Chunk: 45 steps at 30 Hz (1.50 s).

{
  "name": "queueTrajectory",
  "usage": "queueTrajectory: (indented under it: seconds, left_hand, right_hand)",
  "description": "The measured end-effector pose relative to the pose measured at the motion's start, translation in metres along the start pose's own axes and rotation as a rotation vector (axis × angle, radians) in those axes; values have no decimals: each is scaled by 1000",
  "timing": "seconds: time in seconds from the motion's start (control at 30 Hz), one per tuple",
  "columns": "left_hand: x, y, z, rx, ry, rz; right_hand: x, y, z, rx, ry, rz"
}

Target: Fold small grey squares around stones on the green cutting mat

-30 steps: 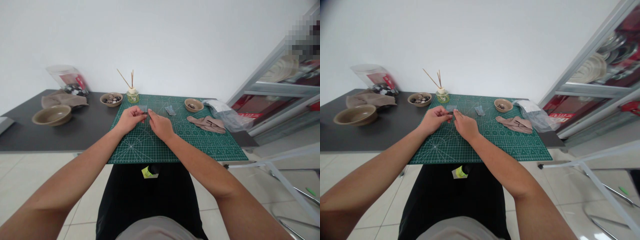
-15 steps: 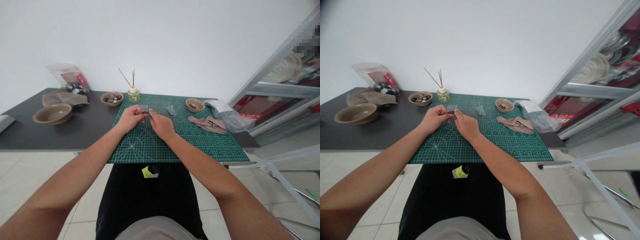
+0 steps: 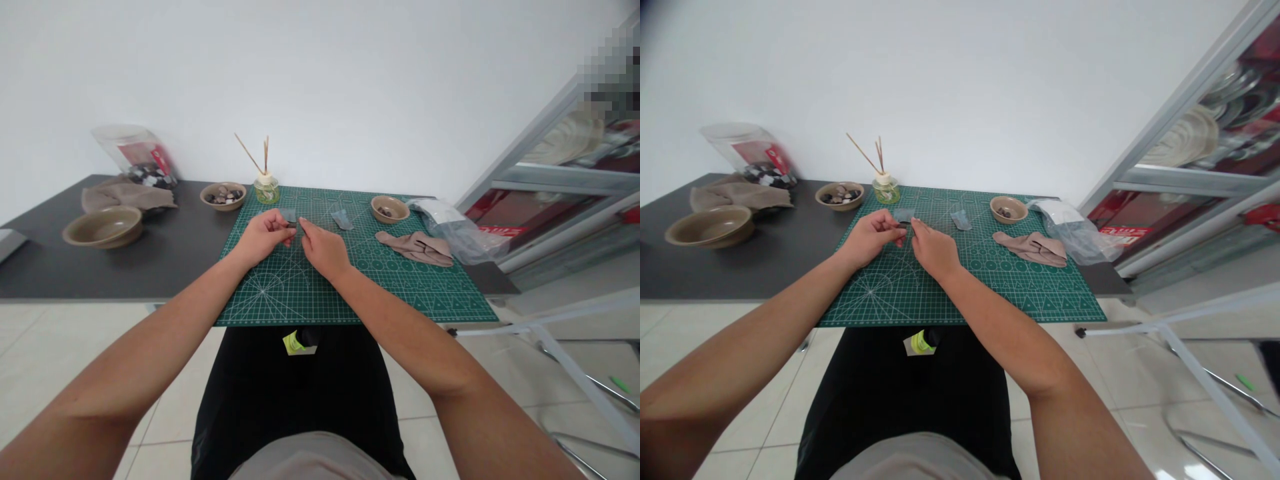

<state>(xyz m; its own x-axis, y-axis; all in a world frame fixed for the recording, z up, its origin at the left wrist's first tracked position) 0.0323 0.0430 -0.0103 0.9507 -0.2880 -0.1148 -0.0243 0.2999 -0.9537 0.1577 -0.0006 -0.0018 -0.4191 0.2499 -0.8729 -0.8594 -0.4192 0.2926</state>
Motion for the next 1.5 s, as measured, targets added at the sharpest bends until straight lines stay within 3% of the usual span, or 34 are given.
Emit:
queueTrajectory:
  seconds: [0.3, 0.5, 0.63, 1.1, 1.5]
  left_hand:
    - [-3, 6, 1, -35, -60, -133]
    - [2, 11, 1, -98, -22, -212]
    - [-1, 9, 0, -98, -56, -173]
    - [0, 9, 0, -89, 46, 60]
    - [2, 13, 0, -124, 71, 60]
  right_hand:
    - [-12, -23, 5, 105, -192, 302]
    - [-14, -20, 4, 81, -173, 413]
    - [-18, -23, 2, 115, -217, 419]
    - [1, -32, 9, 104, -93, 733]
    - [8, -38, 10, 191, -51, 917]
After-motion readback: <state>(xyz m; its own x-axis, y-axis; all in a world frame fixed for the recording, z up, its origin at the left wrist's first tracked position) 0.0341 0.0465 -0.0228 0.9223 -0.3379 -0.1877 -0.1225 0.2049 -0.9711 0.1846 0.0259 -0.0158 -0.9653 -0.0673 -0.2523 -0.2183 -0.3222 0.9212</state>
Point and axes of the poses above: each hand's wrist, its own z-axis towards the middle knuckle, its own x-axis out of the palm, y = z × x, the point moved 8 cm from there along z, towards the middle knuckle
